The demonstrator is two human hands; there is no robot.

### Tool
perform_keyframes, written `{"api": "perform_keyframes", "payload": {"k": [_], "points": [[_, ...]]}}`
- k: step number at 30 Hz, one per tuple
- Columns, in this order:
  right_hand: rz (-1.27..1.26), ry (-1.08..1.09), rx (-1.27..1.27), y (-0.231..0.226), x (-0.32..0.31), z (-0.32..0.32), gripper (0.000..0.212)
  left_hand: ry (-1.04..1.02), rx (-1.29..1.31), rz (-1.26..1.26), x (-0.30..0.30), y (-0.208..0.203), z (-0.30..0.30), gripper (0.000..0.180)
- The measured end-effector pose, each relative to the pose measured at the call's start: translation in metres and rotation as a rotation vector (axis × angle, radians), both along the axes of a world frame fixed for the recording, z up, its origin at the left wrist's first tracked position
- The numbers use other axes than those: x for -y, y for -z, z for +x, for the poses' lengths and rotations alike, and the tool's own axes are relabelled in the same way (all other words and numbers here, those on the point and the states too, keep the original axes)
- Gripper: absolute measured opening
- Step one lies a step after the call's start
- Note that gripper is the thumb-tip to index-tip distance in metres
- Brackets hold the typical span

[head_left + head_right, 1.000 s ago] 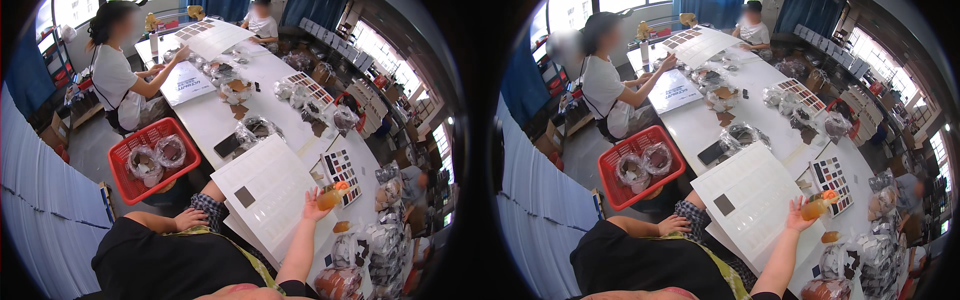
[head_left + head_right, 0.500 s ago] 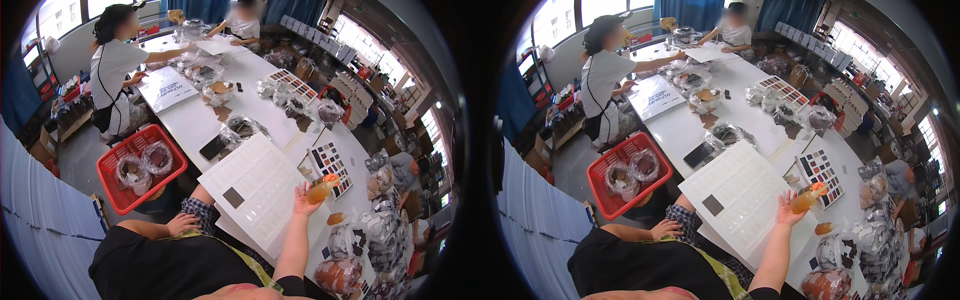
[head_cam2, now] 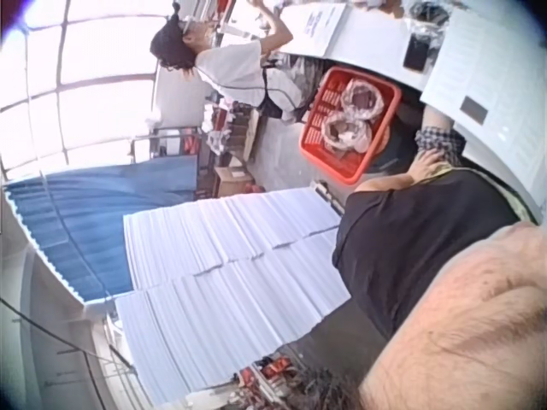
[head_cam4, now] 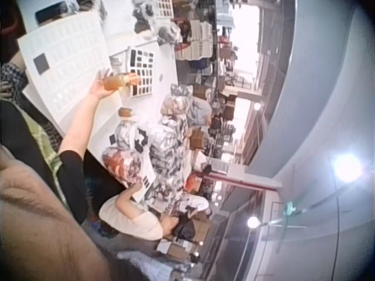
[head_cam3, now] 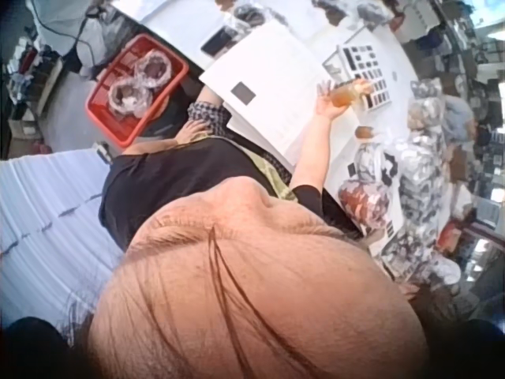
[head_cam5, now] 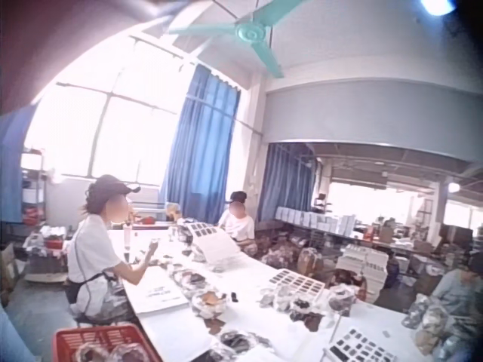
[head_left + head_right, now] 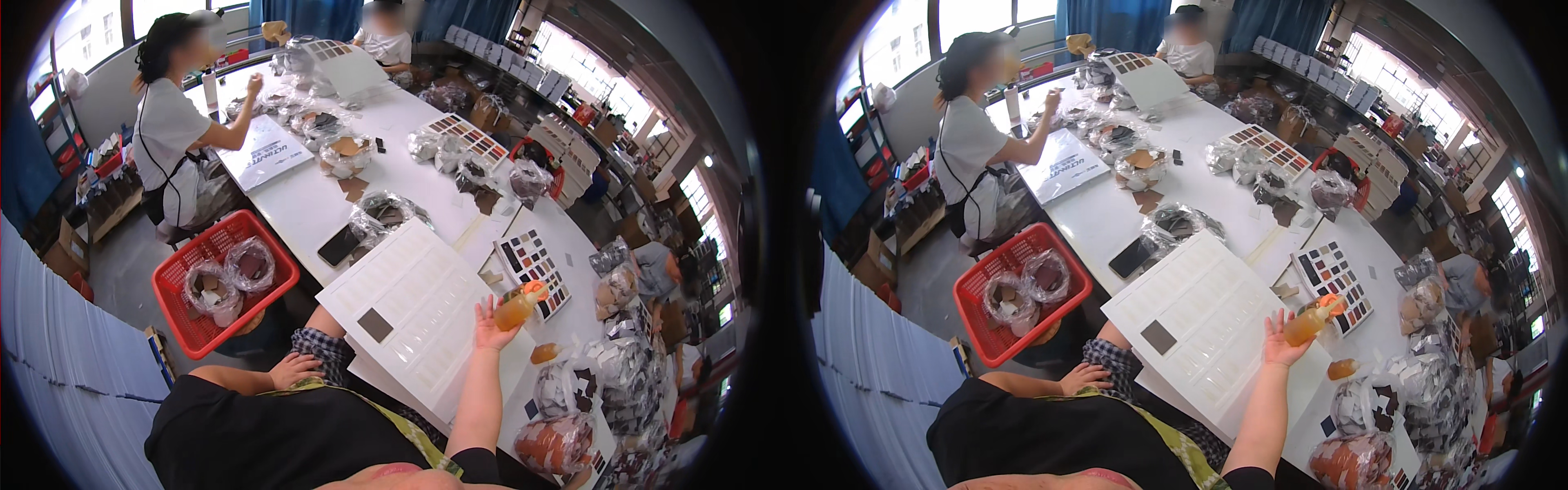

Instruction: Applying liquid adhesive from a bottle to grid patterns on white boards for sample preparation.

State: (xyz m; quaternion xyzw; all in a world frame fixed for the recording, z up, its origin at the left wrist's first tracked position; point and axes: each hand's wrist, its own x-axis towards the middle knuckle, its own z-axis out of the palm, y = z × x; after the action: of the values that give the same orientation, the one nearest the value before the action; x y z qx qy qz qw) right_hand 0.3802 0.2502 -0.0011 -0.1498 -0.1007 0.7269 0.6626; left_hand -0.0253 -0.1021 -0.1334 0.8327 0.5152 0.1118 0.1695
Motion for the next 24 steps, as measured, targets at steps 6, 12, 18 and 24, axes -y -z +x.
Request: {"api": "perform_keyframes", "payload": {"k": [6, 12, 18, 24], "points": [[0.001, 0.000, 0.004, 0.0021, -0.0013, -0.0009, 0.067, -0.006, -0.005, -0.037, 0.0003, -0.0016, 0.0009, 0.058], [-0.015, 0.011, 0.014, -0.0003, -0.0002, -0.0020, 0.068, -0.011, 0.019, -0.045, -0.0005, -0.0074, 0.0020, 0.056], [-0.014, 0.014, 0.018, -0.0018, 0.0008, -0.0028, 0.069, -0.015, 0.010, -0.033, 0.0000, -0.0059, 0.0022, 0.055], [-0.046, 0.027, 0.034, -0.0051, 0.0020, -0.0072, 0.070, -0.018, 0.008, -0.016, 0.0016, -0.0055, 0.0012, 0.055]]}}
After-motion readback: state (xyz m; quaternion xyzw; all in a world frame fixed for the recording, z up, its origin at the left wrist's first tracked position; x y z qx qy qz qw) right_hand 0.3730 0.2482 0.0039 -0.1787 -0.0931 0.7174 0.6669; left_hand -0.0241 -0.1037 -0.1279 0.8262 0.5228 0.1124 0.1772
